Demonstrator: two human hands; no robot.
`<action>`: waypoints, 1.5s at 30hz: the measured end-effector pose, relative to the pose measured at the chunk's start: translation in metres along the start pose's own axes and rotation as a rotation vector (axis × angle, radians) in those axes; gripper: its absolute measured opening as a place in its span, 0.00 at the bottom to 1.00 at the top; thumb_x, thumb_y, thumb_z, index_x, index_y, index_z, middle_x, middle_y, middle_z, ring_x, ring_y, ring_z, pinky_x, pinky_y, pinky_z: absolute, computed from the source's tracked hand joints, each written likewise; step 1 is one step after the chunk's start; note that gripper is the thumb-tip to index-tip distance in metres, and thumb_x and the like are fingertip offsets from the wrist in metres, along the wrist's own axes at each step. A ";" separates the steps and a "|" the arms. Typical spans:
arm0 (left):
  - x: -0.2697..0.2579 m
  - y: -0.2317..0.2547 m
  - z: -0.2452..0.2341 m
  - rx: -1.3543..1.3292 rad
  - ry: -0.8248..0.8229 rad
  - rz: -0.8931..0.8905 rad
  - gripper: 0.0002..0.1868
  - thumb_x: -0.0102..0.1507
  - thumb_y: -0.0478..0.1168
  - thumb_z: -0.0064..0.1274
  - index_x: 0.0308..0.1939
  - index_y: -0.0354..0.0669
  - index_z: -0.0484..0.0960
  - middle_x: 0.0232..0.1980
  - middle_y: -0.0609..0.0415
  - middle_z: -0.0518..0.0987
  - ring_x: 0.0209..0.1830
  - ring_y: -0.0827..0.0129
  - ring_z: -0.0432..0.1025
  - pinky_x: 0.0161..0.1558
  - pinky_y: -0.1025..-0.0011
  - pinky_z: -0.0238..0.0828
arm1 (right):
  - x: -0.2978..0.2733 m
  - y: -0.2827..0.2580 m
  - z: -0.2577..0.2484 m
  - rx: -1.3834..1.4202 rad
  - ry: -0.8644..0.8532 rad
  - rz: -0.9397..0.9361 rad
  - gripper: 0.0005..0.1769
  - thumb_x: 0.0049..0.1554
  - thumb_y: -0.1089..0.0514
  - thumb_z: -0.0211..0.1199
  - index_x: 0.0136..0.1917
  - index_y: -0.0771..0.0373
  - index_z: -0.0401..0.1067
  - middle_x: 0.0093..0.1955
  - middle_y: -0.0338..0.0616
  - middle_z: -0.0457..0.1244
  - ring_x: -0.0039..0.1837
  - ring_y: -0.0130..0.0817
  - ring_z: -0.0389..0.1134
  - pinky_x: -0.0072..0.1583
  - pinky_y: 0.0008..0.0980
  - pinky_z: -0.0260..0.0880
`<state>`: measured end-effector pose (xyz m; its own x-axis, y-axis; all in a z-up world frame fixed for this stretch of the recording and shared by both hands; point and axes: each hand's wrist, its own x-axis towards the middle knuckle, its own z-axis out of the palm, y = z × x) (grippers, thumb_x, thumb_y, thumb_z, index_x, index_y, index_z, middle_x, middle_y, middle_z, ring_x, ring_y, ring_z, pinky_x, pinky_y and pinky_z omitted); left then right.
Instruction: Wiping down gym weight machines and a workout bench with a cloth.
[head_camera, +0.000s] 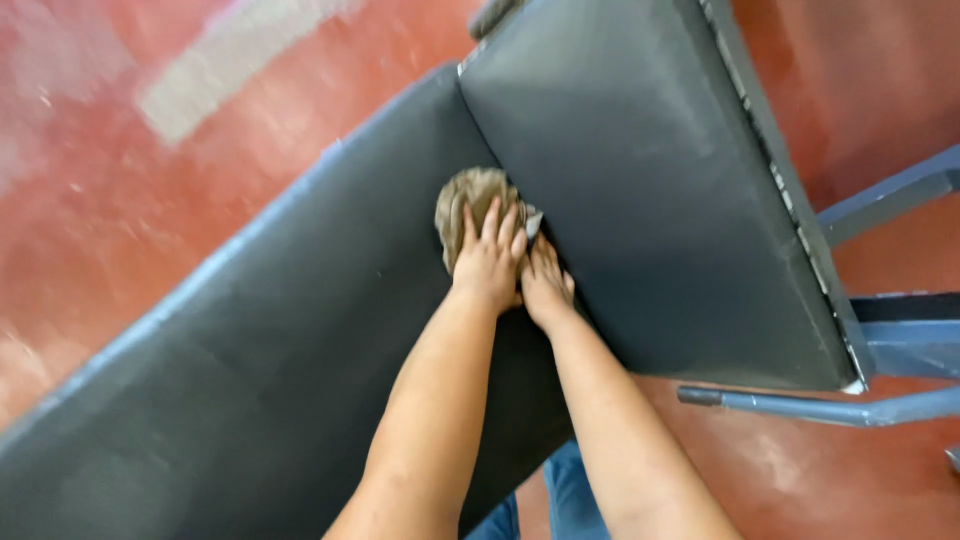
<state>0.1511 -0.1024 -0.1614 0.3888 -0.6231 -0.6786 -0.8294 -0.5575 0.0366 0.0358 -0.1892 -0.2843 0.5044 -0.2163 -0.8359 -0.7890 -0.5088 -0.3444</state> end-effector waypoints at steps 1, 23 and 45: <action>0.002 0.002 0.000 0.008 -0.003 0.005 0.53 0.53 0.70 0.60 0.76 0.53 0.60 0.84 0.48 0.48 0.85 0.45 0.33 0.76 0.29 0.28 | 0.005 0.006 0.003 -0.008 -0.015 0.008 0.32 0.72 0.40 0.24 0.86 0.44 0.30 0.89 0.32 0.28 0.88 0.30 0.25 0.81 0.60 0.31; -0.185 -0.106 -0.058 -0.025 -0.037 -0.619 0.60 0.53 0.77 0.53 0.80 0.53 0.53 0.86 0.45 0.37 0.83 0.36 0.27 0.68 0.19 0.20 | -0.114 -0.234 -0.019 -0.210 0.083 -0.707 0.39 0.66 0.46 0.43 0.85 0.32 0.33 0.89 0.22 0.22 0.88 0.38 0.25 0.76 0.73 0.38; 0.037 -0.077 -0.043 0.076 0.226 -0.492 0.27 0.74 0.47 0.32 0.77 0.48 0.64 0.84 0.43 0.54 0.82 0.35 0.40 0.70 0.21 0.34 | 0.084 -0.143 -0.069 -0.125 0.306 -0.627 0.37 0.68 0.48 0.44 0.86 0.45 0.39 0.89 0.32 0.33 0.87 0.36 0.38 0.79 0.50 0.56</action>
<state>0.2464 -0.1065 -0.1573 0.8077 -0.4059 -0.4277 -0.5515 -0.7766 -0.3045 0.2151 -0.1921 -0.2759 0.9409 -0.0661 -0.3322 -0.2804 -0.7023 -0.6544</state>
